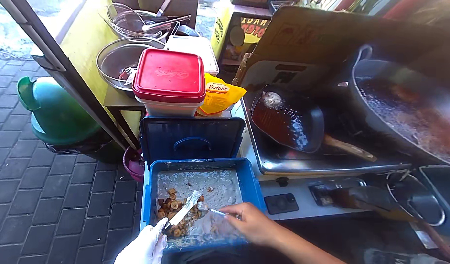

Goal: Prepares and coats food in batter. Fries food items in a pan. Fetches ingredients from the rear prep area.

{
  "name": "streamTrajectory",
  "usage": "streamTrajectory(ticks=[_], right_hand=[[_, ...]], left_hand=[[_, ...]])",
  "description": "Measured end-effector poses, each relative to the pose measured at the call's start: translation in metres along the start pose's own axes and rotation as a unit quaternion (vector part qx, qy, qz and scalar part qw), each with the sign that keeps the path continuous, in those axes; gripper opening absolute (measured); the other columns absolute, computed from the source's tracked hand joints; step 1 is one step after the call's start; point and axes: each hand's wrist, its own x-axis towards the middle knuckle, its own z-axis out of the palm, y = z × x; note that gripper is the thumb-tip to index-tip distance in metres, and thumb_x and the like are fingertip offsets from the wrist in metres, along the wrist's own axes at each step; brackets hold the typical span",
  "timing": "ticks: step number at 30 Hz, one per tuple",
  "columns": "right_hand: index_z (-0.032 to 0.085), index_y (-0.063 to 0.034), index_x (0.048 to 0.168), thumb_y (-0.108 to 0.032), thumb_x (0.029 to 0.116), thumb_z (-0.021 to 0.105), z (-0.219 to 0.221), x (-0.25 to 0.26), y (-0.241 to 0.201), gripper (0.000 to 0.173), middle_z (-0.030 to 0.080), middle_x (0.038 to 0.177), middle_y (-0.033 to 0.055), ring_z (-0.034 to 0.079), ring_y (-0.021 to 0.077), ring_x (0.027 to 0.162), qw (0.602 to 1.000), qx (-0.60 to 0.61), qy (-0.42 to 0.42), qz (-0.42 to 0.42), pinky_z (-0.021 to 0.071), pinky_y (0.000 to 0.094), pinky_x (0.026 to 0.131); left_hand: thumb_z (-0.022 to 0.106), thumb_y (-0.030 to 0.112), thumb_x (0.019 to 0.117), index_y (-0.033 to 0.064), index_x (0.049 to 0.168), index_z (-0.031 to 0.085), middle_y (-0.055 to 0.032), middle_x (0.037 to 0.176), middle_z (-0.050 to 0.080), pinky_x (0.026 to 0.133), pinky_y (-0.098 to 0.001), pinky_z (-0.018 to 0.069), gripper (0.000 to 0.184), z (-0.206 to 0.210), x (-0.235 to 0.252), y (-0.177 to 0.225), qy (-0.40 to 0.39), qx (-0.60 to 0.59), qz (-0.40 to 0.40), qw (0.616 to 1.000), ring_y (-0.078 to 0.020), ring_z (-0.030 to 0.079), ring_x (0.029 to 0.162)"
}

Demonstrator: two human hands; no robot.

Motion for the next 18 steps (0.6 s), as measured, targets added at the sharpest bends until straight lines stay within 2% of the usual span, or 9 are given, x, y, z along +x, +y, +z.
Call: streamTrajectory(ticks=[3, 6, 8, 10, 11, 13, 15, 16, 18], right_hand=[[0.07, -0.0206, 0.134, -0.029, 0.1051, 0.049, 0.001, 0.0, 0.0, 0.037, 0.074, 0.104, 0.0032, 0.069, 0.0128, 0.091, 1.0, -0.02, -0.006, 0.023, 0.0559, 0.0373, 0.087], [0.068, -0.021, 0.135, -0.027, 0.1037, 0.051, 0.006, -0.001, 0.005, 0.036, 0.073, 0.099, 0.0037, 0.067, 0.0132, 0.083, 0.999, 0.014, 0.004, 0.048, 0.0561, 0.0372, 0.08], [0.064, -0.0214, 0.14, -0.023, 0.1036, 0.052, 0.008, -0.004, 0.008, 0.039, 0.07, 0.088, 0.0031, 0.06, 0.0111, 0.066, 0.993, 0.101, -0.013, 0.064, 0.0532, 0.032, 0.064], [0.063, -0.0199, 0.141, -0.02, 0.1046, 0.054, 0.013, -0.012, 0.008, 0.038, 0.062, 0.078, 0.0007, 0.047, 0.0075, 0.05, 0.964, 0.246, -0.043, 0.089, 0.0408, 0.0251, 0.046], [0.062, -0.0199, 0.141, -0.02, 0.105, 0.054, 0.017, -0.018, 0.008, 0.037, 0.059, 0.077, -0.0001, 0.042, 0.0066, 0.047, 0.945, 0.303, -0.06, 0.106, 0.0363, 0.0236, 0.042], [0.063, -0.0192, 0.141, -0.02, 0.1047, 0.054, 0.027, -0.03, 0.012, 0.037, 0.058, 0.076, -0.0004, 0.041, 0.0066, 0.047, 0.931, 0.34, -0.065, 0.119, 0.0352, 0.0233, 0.042], [0.066, -0.018, 0.138, -0.019, 0.1037, 0.055, 0.039, -0.039, 0.022, 0.036, 0.061, 0.074, -0.0006, 0.047, 0.0067, 0.052, 0.947, 0.302, -0.039, 0.103, 0.0403, 0.0242, 0.047], [0.067, -0.0175, 0.137, -0.019, 0.1037, 0.055, 0.043, -0.043, 0.028, 0.036, 0.063, 0.076, -0.0003, 0.051, 0.0069, 0.055, 0.958, 0.27, -0.025, 0.092, 0.0442, 0.0253, 0.051], [0.068, -0.018, 0.137, -0.02, 0.1036, 0.054, 0.045, -0.052, 0.036, 0.036, 0.072, 0.088, 0.0033, 0.06, 0.0098, 0.067, 0.977, 0.195, -0.011, 0.081, 0.0526, 0.0311, 0.065]], left_hand=[[0.049, 0.035, 0.1036, 0.0317, 0.146, 0.059, -0.007, 0.111, 0.071, 0.075, -0.0487, 0.0586, 0.043, -0.012, -0.003, -0.008, -0.007, 0.025, 0.016, 1.0, -0.024, 0.071, 0.092], [0.05, 0.035, 0.1032, 0.0306, 0.144, 0.061, -0.0065, 0.111, 0.071, 0.078, -0.0491, 0.0583, 0.042, -0.028, -0.008, -0.018, -0.003, 0.011, 0.028, 1.0, -0.0233, 0.071, 0.093], [0.051, 0.036, 0.1032, 0.0304, 0.143, 0.061, -0.0055, 0.11, 0.071, 0.079, -0.0484, 0.0577, 0.042, -0.035, -0.01, -0.023, 0.004, -0.013, 0.025, 1.0, -0.022, 0.07, 0.094], [0.051, 0.036, 0.1029, 0.0293, 0.143, 0.062, -0.0057, 0.108, 0.072, 0.078, -0.048, 0.057, 0.042, -0.037, -0.009, -0.027, 0.015, -0.031, 0.021, 0.999, -0.0216, 0.069, 0.092], [0.051, 0.036, 0.103, 0.029, 0.143, 0.062, -0.0055, 0.109, 0.072, 0.078, -0.0477, 0.0571, 0.042, -0.037, -0.008, -0.028, 0.015, -0.036, 0.019, 0.999, -0.0209, 0.069, 0.092], [0.051, 0.036, 0.1035, 0.0278, 0.144, 0.061, -0.0054, 0.111, 0.072, 0.08, -0.0471, 0.0571, 0.042, -0.036, -0.007, -0.025, 0.007, -0.048, 0.022, 0.999, -0.0206, 0.069, 0.095], [0.051, 0.035, 0.1032, 0.0268, 0.144, 0.062, -0.0062, 0.111, 0.072, 0.082, -0.0478, 0.0572, 0.043, -0.031, -0.005, -0.022, -0.001, -0.059, 0.027, 0.998, -0.0214, 0.07, 0.095], [0.051, 0.035, 0.1032, 0.0267, 0.144, 0.062, -0.006, 0.111, 0.072, 0.082, -0.0478, 0.0573, 0.043, -0.029, -0.004, -0.021, -0.005, -0.061, 0.028, 0.998, -0.0214, 0.07, 0.095], [0.051, 0.035, 0.1032, 0.0278, 0.144, 0.061, -0.0055, 0.111, 0.072, 0.081, -0.0475, 0.0572, 0.043, -0.025, -0.001, -0.021, -0.01, -0.064, 0.031, 0.997, -0.0207, 0.069, 0.094]])
